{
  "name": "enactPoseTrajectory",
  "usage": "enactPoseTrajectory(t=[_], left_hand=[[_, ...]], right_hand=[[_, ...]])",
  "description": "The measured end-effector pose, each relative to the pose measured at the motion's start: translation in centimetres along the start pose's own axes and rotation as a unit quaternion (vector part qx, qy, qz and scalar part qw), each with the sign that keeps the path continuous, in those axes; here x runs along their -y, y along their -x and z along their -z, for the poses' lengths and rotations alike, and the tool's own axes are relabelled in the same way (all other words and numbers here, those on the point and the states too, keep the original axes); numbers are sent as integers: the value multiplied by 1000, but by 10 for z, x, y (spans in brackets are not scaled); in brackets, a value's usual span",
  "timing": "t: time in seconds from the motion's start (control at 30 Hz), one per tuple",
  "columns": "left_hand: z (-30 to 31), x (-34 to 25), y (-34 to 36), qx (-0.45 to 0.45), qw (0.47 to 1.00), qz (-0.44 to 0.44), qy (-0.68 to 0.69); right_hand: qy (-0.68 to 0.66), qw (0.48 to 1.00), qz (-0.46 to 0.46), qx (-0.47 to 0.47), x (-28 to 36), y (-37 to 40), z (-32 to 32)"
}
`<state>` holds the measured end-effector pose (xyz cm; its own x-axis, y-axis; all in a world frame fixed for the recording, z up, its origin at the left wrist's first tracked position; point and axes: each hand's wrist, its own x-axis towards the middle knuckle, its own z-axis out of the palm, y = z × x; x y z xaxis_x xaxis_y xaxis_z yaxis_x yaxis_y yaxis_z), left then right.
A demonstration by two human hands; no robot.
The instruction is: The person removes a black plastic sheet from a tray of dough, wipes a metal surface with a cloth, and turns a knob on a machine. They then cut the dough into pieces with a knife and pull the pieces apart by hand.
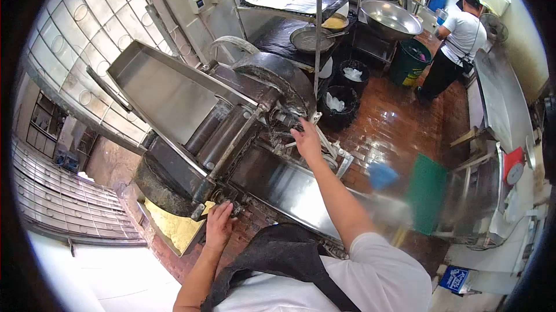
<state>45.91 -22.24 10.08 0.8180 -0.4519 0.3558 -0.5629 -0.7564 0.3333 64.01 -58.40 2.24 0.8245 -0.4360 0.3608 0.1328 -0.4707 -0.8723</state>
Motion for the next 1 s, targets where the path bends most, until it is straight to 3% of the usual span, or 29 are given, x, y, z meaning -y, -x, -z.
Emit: enactPoseTrajectory(t=[0.07,0.17,0.3,0.33,0.37,0.4,0.5,0.53,0.57,0.6,0.63,0.7,0.77,0.87,0.93,1.0], left_hand=[[5,-1,-2,8,1000,-15,5],[6,2,-5,20,999,-45,8],[-2,8,-6,14,998,-68,12],[-3,5,-12,16,997,-71,13],[-3,2,-21,33,997,-67,14],[-2,0,-29,49,997,-62,14],[-8,0,-44,126,990,-53,-42],[-2,-9,-49,121,991,-46,-32],[-3,-6,-48,120,991,-45,-33],[-3,-5,-47,124,991,-43,-14],[-5,-5,-46,126,991,-41,6],[0,-21,-42,99,993,-57,-18],[-2,-22,-35,77,994,-69,-40],[-13,-4,-32,94,989,-87,-77],[-6,-3,-47,239,964,-71,-89],[6,-7,-67,292,952,-70,-64]], right_hand=[[22,999,-3,38,2,-1,-1],[24,1000,17,6,-1,-6,-6],[123,991,40,-24,-14,-20,-16],[-31,983,-179,40,-15,-28,-20],[-186,899,-383,102,-15,-32,-25],[-305,856,-411,77,-14,-32,-30],[-359,819,-421,154,-18,-30,-18],[-275,863,-397,149,-10,-26,-11],[-276,863,-396,150,-9,-20,-12],[-127,966,-212,70,-8,-12,-12],[33,999,-12,-16,-7,-5,-11],[48,998,6,-47,3,2,-2],[43,996,80,24,14,6,7],[56,994,93,15,14,4,6],[58,994,87,13,17,-5,3],[77,992,-95,26,18,-20,-2]])
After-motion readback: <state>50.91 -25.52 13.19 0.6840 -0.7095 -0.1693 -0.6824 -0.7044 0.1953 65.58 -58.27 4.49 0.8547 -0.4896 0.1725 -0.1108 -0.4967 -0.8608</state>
